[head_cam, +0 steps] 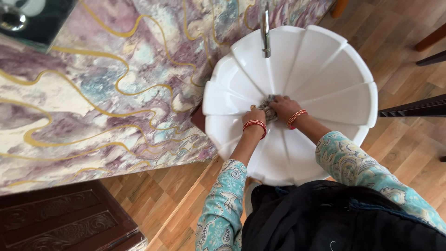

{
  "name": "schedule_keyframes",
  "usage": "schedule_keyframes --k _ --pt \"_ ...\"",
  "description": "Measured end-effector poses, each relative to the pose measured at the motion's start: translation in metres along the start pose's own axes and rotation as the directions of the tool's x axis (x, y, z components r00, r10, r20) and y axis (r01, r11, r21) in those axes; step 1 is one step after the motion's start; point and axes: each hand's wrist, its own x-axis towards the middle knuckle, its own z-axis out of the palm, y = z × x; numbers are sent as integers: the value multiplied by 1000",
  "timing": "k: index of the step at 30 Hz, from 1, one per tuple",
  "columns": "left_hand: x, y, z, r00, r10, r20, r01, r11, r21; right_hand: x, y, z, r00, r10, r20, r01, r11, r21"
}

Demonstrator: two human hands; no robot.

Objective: The person cleans a white petal-shaped sink using a cloth, wiping the interior surface and the faucet.

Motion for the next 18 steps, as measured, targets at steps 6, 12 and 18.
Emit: schedule_keyframes --k 6,12,18 --pt "54 12 11 936 109 -336 -106 994 27 8 47 -9 987 22 -158 -42 991 -125" --pt "38 3 43 981 101 -163 -81 989 124 -6 47 23 985 -116 -127 52 904 -425" --pt "11 18 33 996 89 -4 -87 978 188 -27 35 21 993 -66 99 102 902 -419"
